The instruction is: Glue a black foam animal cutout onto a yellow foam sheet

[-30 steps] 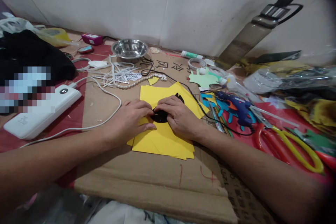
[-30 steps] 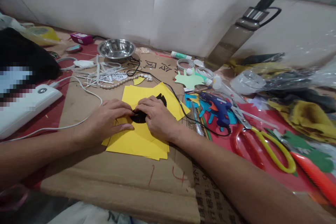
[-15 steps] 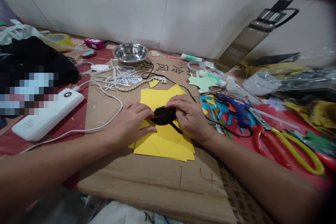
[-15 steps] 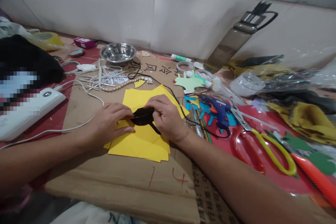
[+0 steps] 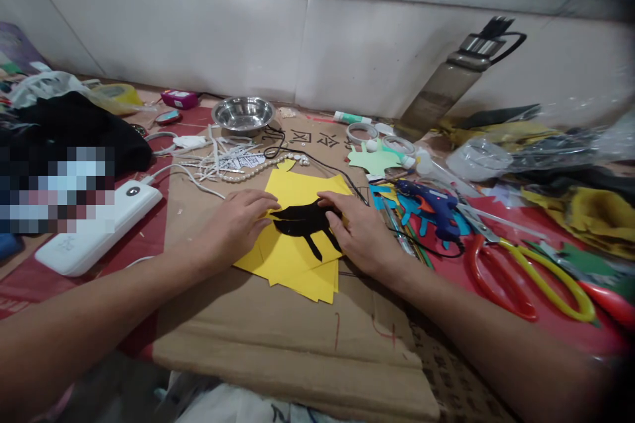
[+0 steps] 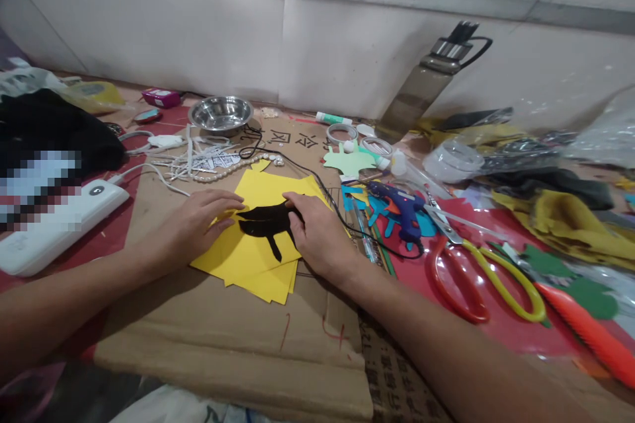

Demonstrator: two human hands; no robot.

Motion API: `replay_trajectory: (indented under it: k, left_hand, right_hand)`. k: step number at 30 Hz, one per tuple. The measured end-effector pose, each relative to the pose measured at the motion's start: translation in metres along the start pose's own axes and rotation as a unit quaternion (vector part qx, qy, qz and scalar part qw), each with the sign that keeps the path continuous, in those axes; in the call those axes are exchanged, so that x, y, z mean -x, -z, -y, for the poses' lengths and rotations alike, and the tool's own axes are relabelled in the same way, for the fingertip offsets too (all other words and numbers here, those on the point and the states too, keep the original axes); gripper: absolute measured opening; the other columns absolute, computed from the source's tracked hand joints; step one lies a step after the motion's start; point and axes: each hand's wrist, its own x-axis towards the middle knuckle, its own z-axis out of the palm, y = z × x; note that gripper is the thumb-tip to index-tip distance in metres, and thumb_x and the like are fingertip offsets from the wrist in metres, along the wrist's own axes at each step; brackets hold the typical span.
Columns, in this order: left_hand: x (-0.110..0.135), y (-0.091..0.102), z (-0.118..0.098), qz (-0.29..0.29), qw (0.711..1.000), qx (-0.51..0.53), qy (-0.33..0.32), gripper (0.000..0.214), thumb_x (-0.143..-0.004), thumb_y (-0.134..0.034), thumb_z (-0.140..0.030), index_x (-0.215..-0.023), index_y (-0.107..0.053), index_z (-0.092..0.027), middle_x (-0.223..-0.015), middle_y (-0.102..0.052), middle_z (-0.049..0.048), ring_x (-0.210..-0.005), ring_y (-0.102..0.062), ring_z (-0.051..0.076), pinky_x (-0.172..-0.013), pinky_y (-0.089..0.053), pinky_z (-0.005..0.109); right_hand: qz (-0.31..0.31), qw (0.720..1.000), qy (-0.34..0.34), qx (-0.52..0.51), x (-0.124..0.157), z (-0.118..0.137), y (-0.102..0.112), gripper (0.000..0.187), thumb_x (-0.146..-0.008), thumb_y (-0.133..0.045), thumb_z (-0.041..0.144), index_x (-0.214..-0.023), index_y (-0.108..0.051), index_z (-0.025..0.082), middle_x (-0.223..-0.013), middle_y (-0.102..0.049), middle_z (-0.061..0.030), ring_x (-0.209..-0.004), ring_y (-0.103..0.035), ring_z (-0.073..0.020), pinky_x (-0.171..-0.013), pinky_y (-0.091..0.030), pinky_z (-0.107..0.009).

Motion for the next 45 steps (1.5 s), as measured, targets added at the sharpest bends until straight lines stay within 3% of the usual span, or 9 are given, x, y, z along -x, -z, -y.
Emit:
replay_trajectory:
  k: [7,13,17,19,21,24,29,37,45]
  left_hand:
    - [-0.003,-0.013,-0.015,0.079,0.996,-0.006,-0.037,0.061,-0.082,-0.067,-0.049,-0.129,-0.057,-0.012,-0.136,-0.058,0.0173,-0.125,-0.053,0.032,-0.105,-0.043,0.048]
    - [-0.007,-0.009,0.002,0.073,0.995,0.044,-0.048,0.055,-0.082,-0.071,-0.036,-0.131,-0.056,-0.017,-0.137,-0.057,0.0134,-0.130,-0.051,0.027,-0.109,-0.040,0.043]
    - [-0.011,-0.003,0.000,0.101,0.993,0.031,-0.051,0.043,-0.084,-0.068,-0.032,-0.124,-0.063,-0.018,-0.135,-0.060,0.0119,-0.125,-0.055,0.028,-0.107,-0.042,0.046]
    - [-0.012,-0.002,-0.002,0.113,0.991,0.021,-0.062,0.035,-0.087,-0.064,-0.031,-0.119,-0.067,-0.018,-0.134,-0.061,0.0116,-0.123,-0.056,0.029,-0.106,-0.042,0.048]
    - [-0.011,-0.002,-0.001,0.107,0.991,0.022,-0.077,0.031,-0.088,-0.063,-0.031,-0.116,-0.068,-0.019,-0.133,-0.062,0.0108,-0.122,-0.057,0.028,-0.105,-0.043,0.048]
    - [-0.007,-0.002,0.002,0.058,0.994,0.056,-0.075,0.026,-0.088,-0.063,-0.029,-0.111,-0.068,-0.020,-0.125,-0.066,0.0097,-0.116,-0.060,0.025,-0.102,-0.046,0.044]
    - [-0.003,-0.002,0.001,-0.025,0.998,0.061,-0.004,0.024,-0.085,-0.066,-0.032,-0.102,-0.066,-0.016,-0.113,-0.066,0.0112,-0.108,-0.061,0.024,-0.096,-0.048,0.041]
    - [-0.005,-0.007,0.000,0.014,0.999,0.029,0.043,0.048,-0.073,-0.078,-0.042,-0.106,-0.060,-0.011,-0.109,-0.064,0.0129,-0.105,-0.058,0.027,-0.092,-0.048,0.043]
    - [-0.006,-0.009,0.008,0.014,0.998,0.048,0.047,0.051,-0.071,-0.079,-0.043,-0.110,-0.061,-0.016,-0.110,-0.066,0.0112,-0.107,-0.059,0.027,-0.092,-0.049,0.042]
  right_hand:
    - [0.013,0.996,0.088,-0.032,0.005,0.004,0.006,0.026,-0.091,-0.052,0.023,-0.113,-0.065,0.017,-0.115,-0.068,-0.0147,-0.112,-0.059,-0.0274,-0.099,-0.047,-0.050]
    - [0.115,0.959,0.066,-0.251,0.022,0.014,0.028,0.035,-0.100,-0.042,0.035,-0.083,-0.068,0.018,-0.071,-0.069,-0.0037,-0.065,-0.064,-0.0144,-0.064,-0.051,-0.028]
    - [0.010,0.991,0.050,-0.126,0.013,-0.001,0.028,0.035,-0.099,-0.043,0.041,-0.110,-0.068,0.020,-0.110,-0.071,-0.0090,-0.105,-0.065,-0.0208,-0.091,-0.050,-0.037]
    - [0.055,0.992,0.104,-0.045,0.007,-0.011,0.023,0.038,-0.098,-0.045,0.042,-0.123,-0.063,0.021,-0.131,-0.063,-0.0102,-0.126,-0.053,-0.0238,-0.106,-0.041,-0.045]
    - [0.085,0.989,0.116,0.031,0.005,-0.021,0.019,0.038,-0.098,-0.044,0.039,-0.125,-0.063,0.021,-0.132,-0.063,-0.0107,-0.129,-0.052,-0.0259,-0.110,-0.036,-0.052]
    - [0.004,0.993,0.052,0.106,0.004,-0.026,0.020,0.034,-0.097,-0.044,0.034,-0.116,-0.067,0.017,-0.119,-0.069,-0.0147,-0.117,-0.060,-0.0289,-0.104,-0.042,-0.055]
    - [-0.012,0.997,0.064,0.047,-0.001,-0.009,0.018,0.031,-0.094,-0.050,0.028,-0.119,-0.065,0.017,-0.120,-0.067,-0.0141,-0.116,-0.060,-0.0268,-0.101,-0.047,-0.051]
    - [0.120,0.979,0.162,-0.013,-0.022,0.007,-0.014,0.040,-0.092,-0.054,0.024,-0.131,-0.059,0.015,-0.134,-0.059,-0.0146,-0.125,-0.052,-0.0261,-0.107,-0.044,-0.049]
    - [0.100,0.978,0.183,-0.021,-0.019,0.005,-0.022,0.033,-0.094,-0.052,0.023,-0.121,-0.068,0.015,-0.121,-0.067,-0.0145,-0.113,-0.059,-0.0257,-0.100,-0.049,-0.048]
